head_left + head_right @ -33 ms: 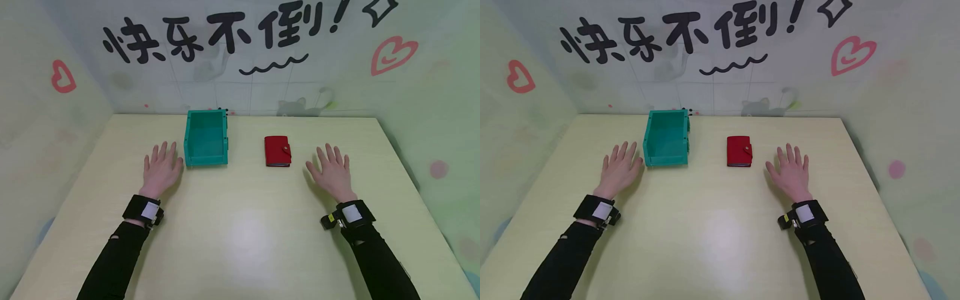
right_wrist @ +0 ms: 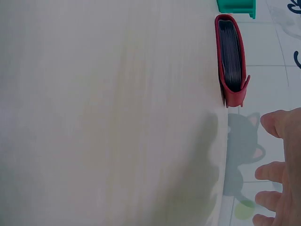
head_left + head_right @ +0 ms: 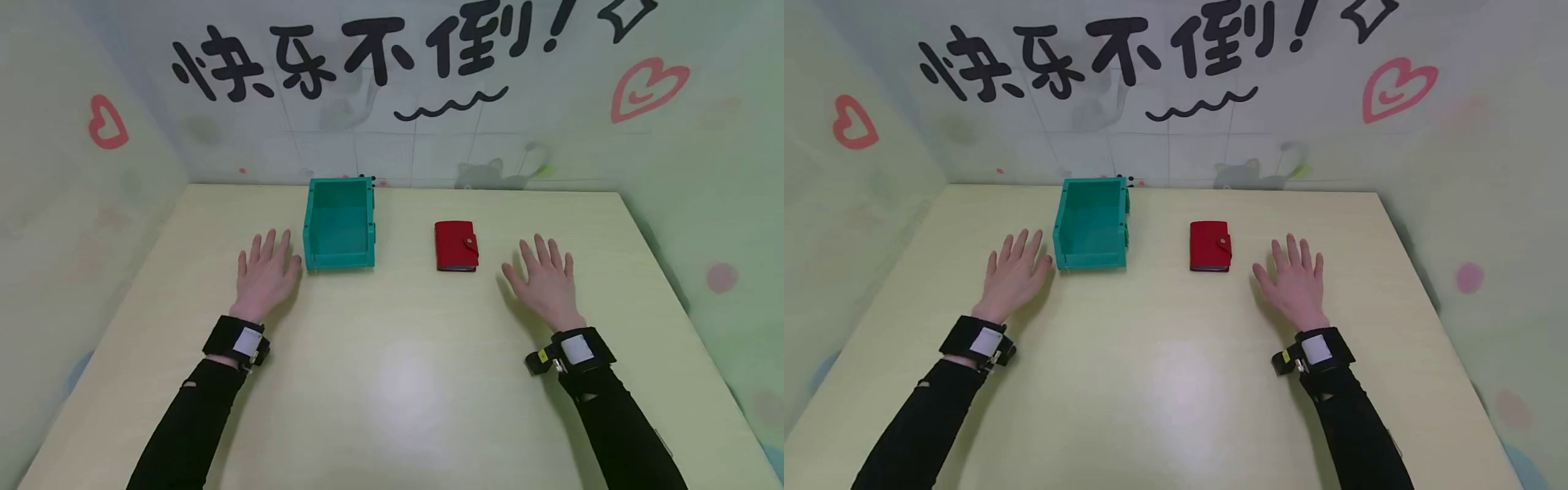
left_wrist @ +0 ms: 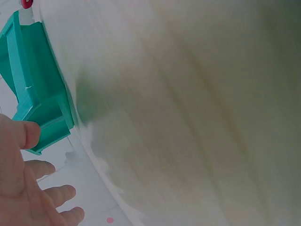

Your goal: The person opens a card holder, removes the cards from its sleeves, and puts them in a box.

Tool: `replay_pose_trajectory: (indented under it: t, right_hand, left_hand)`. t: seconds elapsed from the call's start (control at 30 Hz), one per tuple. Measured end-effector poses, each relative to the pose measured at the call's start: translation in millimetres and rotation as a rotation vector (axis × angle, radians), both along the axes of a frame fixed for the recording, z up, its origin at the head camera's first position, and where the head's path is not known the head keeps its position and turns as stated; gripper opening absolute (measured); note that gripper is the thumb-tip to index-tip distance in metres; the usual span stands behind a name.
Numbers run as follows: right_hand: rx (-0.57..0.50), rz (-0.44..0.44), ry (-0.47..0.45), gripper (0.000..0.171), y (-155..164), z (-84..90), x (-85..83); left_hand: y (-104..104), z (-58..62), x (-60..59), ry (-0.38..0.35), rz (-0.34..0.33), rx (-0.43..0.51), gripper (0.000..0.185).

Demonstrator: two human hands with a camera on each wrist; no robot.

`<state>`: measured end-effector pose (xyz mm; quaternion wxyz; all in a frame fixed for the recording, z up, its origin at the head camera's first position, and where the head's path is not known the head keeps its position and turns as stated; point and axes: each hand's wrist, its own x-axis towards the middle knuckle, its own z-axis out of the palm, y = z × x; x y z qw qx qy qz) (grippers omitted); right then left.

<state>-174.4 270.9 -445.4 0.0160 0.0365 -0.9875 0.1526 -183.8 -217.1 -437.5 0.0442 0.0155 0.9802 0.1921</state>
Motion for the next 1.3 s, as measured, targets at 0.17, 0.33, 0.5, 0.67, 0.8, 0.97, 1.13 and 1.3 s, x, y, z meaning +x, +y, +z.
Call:
replay_pose_trajectory:
  t: [0.17, 0.33, 0.5, 0.67, 0.8, 0.97, 1.13, 1.3]
  right_hand:
    - [-0.014, -0.004, 0.007, 0.075, -0.3, 1.3, 2.2]
    - [-0.012, 0.010, 0.003, 0.075, -3.9, 0.4, 0.4]
    - [-0.009, 0.004, 0.001, 0.074, -2.3, 0.2, 2.2]
    - [-0.020, 0.013, -0.009, 0.073, -6.8, -0.2, 4.2]
    - [-0.035, 0.016, -0.015, 0.072, -14.1, -0.6, 3.1]
    - [-0.112, 0.032, -0.010, 0.069, -32.6, 0.0, -7.6]
    - [-0.187, 0.010, -0.011, 0.066, -49.7, -0.4, -22.0]
    - [-0.256, -0.063, -0.018, 0.066, -60.7, -2.5, -37.6]
  left_hand:
    - [0.3, -1.8, 1.6, 0.002, -0.005, 0.003, 0.063]
    - [-2.9, 0.7, 7.0, 0.003, 0.011, 0.017, 0.063]
    - [-0.7, 1.3, 8.1, -0.018, 0.004, 0.034, 0.063]
    - [-1.3, 2.1, 9.7, -0.034, -0.004, 0.026, 0.064]
    - [-1.6, 1.6, 13.7, -0.026, -0.004, 0.041, 0.064]
    - [-1.5, -1.0, 20.2, 0.082, 0.062, 0.121, 0.062]
    - [5.9, -2.0, 27.0, 0.205, 0.128, 0.227, 0.054]
    - [17.5, -0.2, 30.7, 0.233, 0.136, 0.294, 0.046]
